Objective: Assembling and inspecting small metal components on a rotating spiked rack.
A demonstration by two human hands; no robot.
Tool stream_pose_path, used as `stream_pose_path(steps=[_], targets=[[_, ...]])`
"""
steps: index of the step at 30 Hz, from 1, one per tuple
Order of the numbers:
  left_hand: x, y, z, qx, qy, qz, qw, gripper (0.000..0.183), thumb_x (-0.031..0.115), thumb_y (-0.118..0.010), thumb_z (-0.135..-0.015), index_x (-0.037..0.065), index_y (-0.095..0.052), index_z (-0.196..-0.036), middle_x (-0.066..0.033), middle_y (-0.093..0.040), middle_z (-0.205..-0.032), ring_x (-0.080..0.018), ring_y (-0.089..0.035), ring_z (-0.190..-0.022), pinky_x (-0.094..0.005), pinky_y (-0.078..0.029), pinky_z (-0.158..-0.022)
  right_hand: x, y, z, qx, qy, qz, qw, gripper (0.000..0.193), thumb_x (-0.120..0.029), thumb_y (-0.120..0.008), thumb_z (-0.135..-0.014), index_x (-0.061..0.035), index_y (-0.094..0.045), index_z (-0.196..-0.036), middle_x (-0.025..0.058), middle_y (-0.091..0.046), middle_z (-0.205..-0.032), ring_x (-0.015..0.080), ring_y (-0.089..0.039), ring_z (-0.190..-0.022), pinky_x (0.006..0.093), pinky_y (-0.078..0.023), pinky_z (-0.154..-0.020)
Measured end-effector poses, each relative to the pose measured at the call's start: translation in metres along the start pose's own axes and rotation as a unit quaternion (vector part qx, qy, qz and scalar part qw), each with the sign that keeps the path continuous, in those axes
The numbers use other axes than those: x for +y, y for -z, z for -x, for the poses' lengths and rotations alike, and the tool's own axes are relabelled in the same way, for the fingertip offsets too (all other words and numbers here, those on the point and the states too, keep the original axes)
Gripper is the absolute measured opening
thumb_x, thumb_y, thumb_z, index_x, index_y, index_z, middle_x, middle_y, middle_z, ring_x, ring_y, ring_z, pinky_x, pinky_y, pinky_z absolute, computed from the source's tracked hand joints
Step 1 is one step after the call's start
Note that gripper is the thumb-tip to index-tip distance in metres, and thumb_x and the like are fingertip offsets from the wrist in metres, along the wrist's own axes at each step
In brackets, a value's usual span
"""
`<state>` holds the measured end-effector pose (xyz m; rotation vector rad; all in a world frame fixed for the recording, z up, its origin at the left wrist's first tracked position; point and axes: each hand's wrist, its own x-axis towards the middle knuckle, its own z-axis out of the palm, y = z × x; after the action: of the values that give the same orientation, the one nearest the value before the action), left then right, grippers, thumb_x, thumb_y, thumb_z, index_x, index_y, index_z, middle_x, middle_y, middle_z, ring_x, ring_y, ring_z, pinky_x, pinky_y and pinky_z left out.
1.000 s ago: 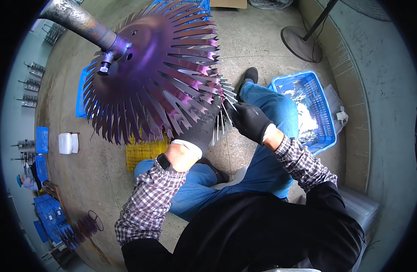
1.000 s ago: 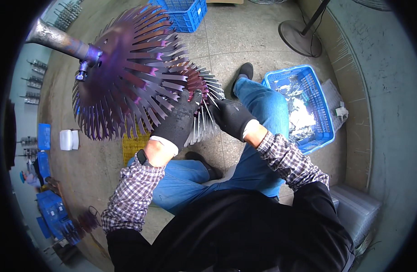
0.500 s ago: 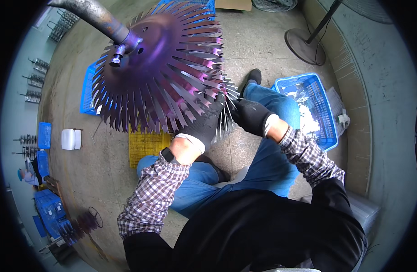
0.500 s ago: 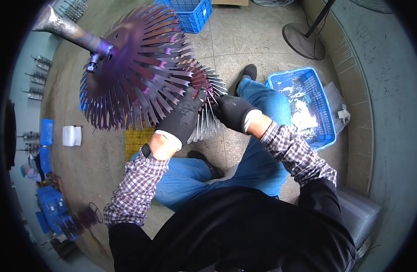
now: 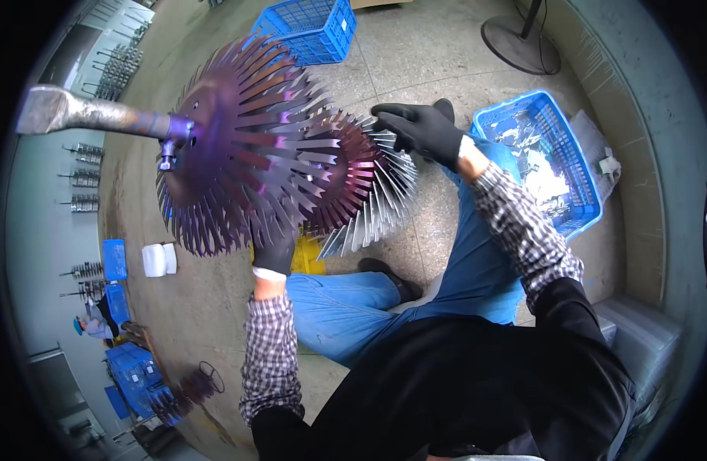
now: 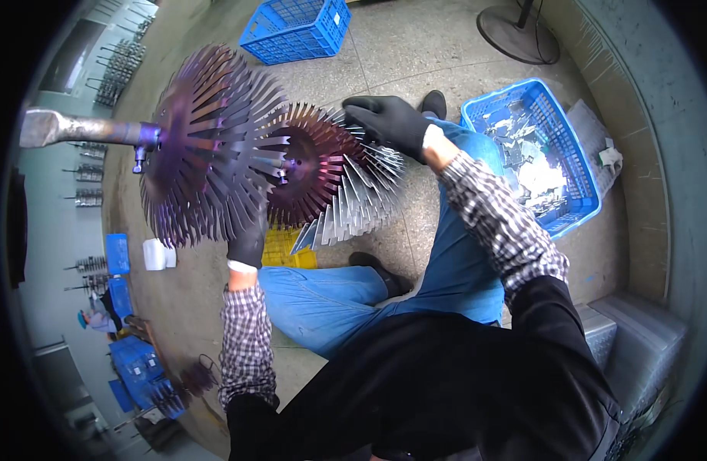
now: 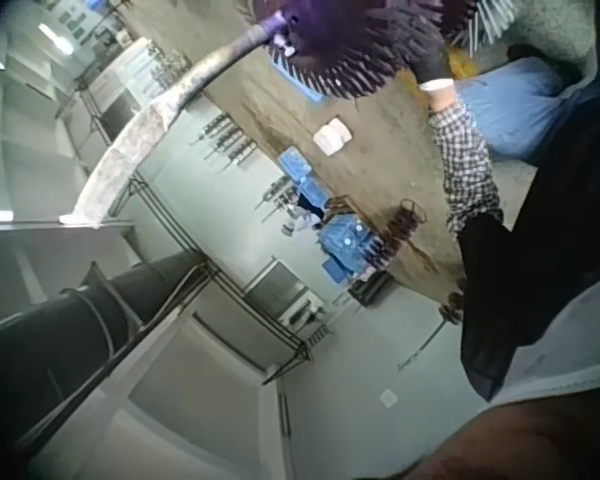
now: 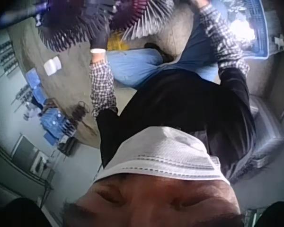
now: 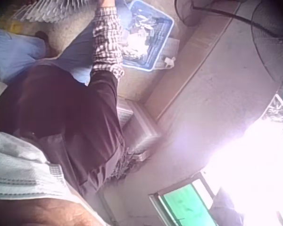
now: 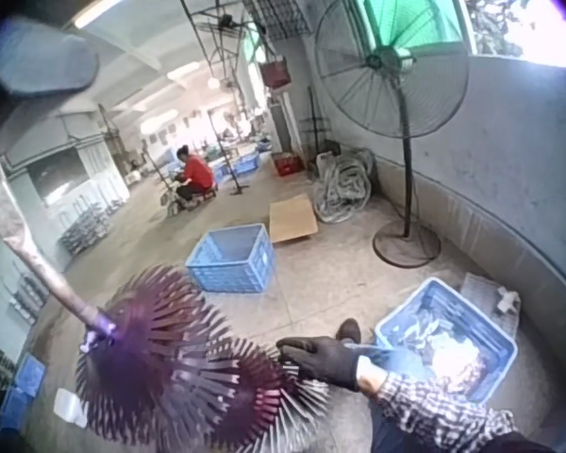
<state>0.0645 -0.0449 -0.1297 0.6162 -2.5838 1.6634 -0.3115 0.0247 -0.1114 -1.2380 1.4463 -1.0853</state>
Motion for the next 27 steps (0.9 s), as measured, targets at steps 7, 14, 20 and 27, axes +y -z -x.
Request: stream_pose_path(steps=[7, 14, 20, 27], targets=[[0.004, -0.035, -0.016, 0.106, 0.059, -0.247, 0.961, 0.044, 0.025, -0.046, -0.113, 0.003, -0.060, -0.149, -0.0117, -0.066, -0.147, -0.0200, -0.069, -0.122, -0.0389, -0.052, -0.113, 0.020, -0.040, -0.037, 0.038, 0.020, -0.033, 0.999, 0.037, -0.029, -0.067, -0.104, -0.0018, -0.077, -0.126, 0.0089, -0.080, -0.094, 0.0117, -0.068, -0.069, 0.0248, -0.052, -0.063], [0.017, -0.037, -0.017, 0.014, 0.039, -0.180, 0.983, 0.039, 0.022, -0.052, -0.111, 0.003, -0.064, -0.143, -0.0098, -0.071, -0.137, -0.0185, -0.070, -0.120, -0.0362, -0.052, -0.111, 0.021, -0.035, -0.047, 0.029, 0.042, -0.033, 0.998, 0.034, -0.025, -0.068, -0.099, -0.0017, -0.079, -0.122, 0.0065, -0.081, -0.092, 0.0143, -0.067, -0.066, 0.0278, -0.054, -0.064], [0.026, -0.030, -0.010, -0.085, 0.038, -0.134, 0.987, 0.034, 0.020, -0.058, -0.110, 0.004, -0.067, -0.139, -0.0081, -0.076, -0.129, -0.0172, -0.070, -0.117, -0.0338, -0.053, -0.109, 0.012, -0.031, -0.042, -0.019, 0.030, -0.037, 0.999, 0.030, -0.024, -0.067, -0.098, 0.0001, -0.080, -0.112, 0.0060, -0.079, -0.087, 0.0147, -0.065, -0.064, 0.0295, -0.053, -0.063], [-0.018, -0.028, -0.043, -0.017, -0.211, -0.382, 0.900, 0.031, 0.020, -0.056, -0.112, 0.003, -0.071, -0.132, -0.0078, -0.078, -0.123, -0.0175, -0.072, -0.112, -0.0334, -0.054, -0.106, 0.017, -0.029, -0.019, -0.018, -0.010, -0.061, 0.998, 0.021, -0.019, -0.068, -0.102, -0.0011, -0.078, -0.104, 0.0029, -0.072, -0.077, 0.0084, -0.055, -0.058, 0.0240, -0.044, -0.054]])
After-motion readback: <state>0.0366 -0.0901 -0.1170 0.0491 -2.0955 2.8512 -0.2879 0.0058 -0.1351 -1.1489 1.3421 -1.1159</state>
